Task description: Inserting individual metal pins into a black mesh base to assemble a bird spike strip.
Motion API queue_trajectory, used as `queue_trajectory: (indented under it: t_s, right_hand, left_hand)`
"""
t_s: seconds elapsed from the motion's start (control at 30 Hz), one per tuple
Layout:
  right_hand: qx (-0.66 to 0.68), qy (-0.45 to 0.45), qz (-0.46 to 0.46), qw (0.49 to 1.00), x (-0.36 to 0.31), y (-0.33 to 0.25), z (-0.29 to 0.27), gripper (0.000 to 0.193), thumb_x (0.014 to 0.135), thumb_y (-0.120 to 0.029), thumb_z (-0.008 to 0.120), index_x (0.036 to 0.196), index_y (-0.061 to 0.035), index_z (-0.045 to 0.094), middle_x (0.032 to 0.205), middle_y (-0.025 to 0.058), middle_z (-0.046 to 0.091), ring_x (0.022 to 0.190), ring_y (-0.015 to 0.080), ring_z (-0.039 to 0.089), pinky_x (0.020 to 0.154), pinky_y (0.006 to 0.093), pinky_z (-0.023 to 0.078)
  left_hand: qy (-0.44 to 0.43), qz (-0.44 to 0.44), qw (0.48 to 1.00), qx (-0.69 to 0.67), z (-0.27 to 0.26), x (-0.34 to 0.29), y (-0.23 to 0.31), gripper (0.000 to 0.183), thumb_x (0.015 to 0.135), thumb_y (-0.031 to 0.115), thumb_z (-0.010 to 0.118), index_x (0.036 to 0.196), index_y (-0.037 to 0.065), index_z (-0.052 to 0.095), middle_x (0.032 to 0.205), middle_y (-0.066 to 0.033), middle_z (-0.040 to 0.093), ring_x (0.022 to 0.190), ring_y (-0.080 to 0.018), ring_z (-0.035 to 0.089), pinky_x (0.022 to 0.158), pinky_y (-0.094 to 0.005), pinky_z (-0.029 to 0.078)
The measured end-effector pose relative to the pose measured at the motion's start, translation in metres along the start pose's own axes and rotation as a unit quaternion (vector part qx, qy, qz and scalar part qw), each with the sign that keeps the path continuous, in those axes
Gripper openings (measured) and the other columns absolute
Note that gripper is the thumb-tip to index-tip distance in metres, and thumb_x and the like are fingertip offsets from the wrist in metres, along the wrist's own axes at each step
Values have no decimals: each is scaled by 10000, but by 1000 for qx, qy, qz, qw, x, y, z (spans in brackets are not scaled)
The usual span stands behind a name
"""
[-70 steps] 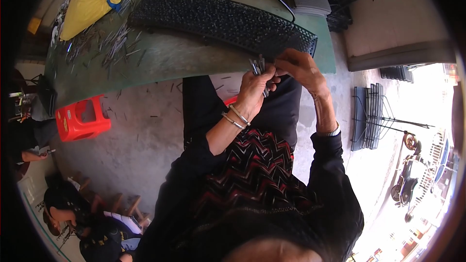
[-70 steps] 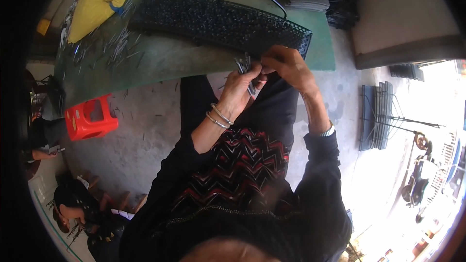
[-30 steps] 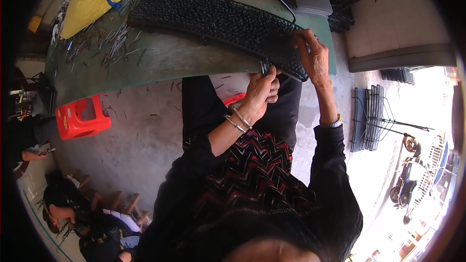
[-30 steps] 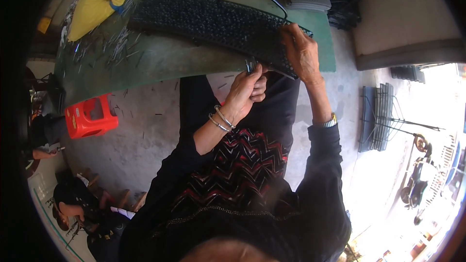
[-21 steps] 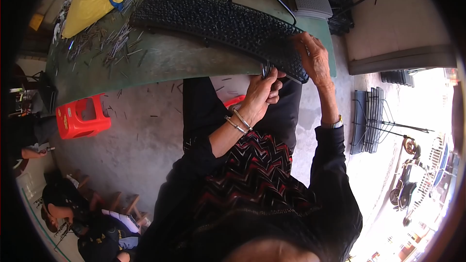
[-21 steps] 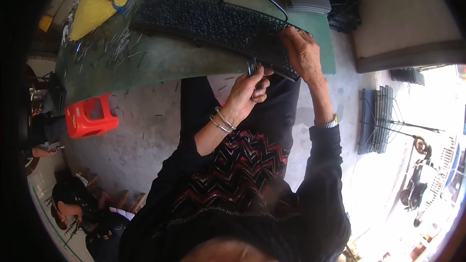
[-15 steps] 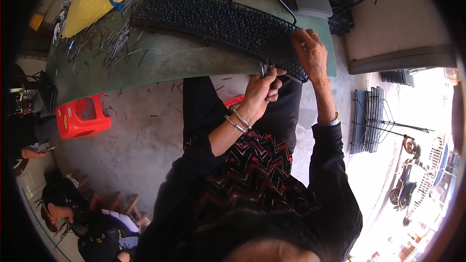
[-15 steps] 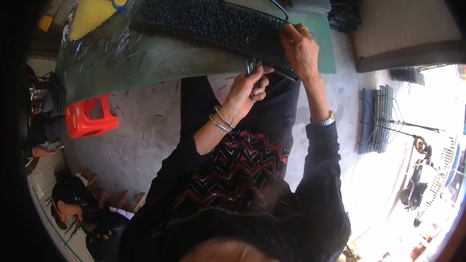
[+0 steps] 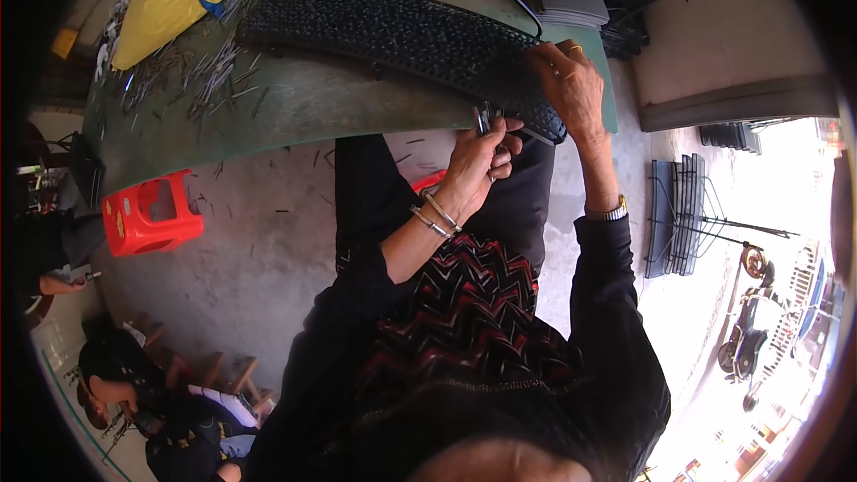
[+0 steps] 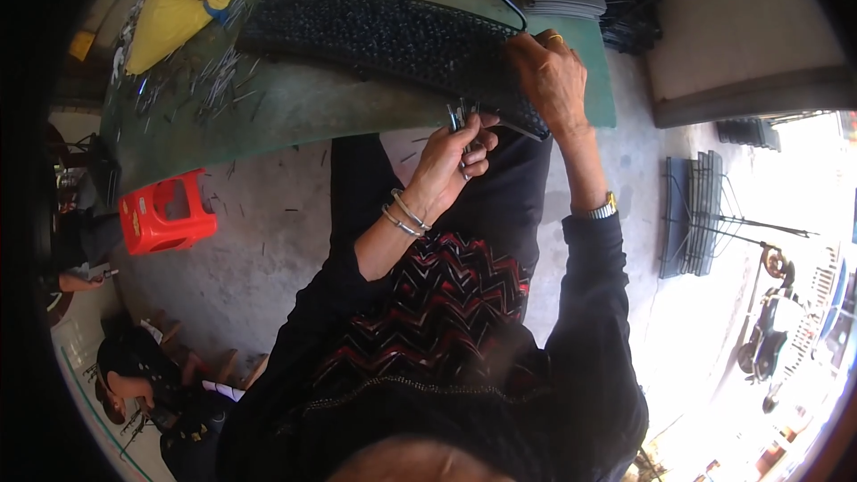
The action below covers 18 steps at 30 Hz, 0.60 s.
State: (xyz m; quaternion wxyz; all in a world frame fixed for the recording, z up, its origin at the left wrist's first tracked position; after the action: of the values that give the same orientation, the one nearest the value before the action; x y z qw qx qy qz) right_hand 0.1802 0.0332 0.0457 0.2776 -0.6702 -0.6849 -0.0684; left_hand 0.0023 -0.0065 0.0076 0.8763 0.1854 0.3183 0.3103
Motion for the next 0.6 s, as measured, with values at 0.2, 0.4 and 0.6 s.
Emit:
queue_trajectory:
  t_s: [0.2,0.4,0.6]
  right_hand:
    - [-21,22,72,997,-7,-3,1,124,868,-220,648,972,-172,696,883,70,606,782,278,639,656,381,495]
    - [-49,18,59,997,-12,-4,1,157,861,-231,660,999,-167,697,891,72,608,769,274,639,663,379,496]
    - [11,8,107,994,-18,-10,0,225,856,-221,672,1062,-135,699,971,85,630,796,249,646,698,349,501]
  left_hand:
    - [-9,6,1000,-10,-1,-1,2,293,986,254,534,1092,-12,597,778,-30,544,585,-53,351,507,-202,291]
    - [-11,16,1000,5,0,-4,3,321,985,267,538,1110,-23,597,782,-43,551,583,-49,360,496,-197,286]
    - [-16,14,1000,15,-3,0,0,320,980,268,549,1111,-19,600,816,-84,606,563,-41,354,482,-186,274]
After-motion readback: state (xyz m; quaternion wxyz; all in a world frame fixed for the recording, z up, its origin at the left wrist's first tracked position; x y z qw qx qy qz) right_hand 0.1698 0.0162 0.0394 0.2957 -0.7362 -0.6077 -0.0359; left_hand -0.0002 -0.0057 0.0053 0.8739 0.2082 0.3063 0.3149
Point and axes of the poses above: each hand's wrist, its own x-axis towards the middle knuckle, its own z-axis out of the palm, y = z × x, the point moved 1 cm from there along x, towards the middle knuckle
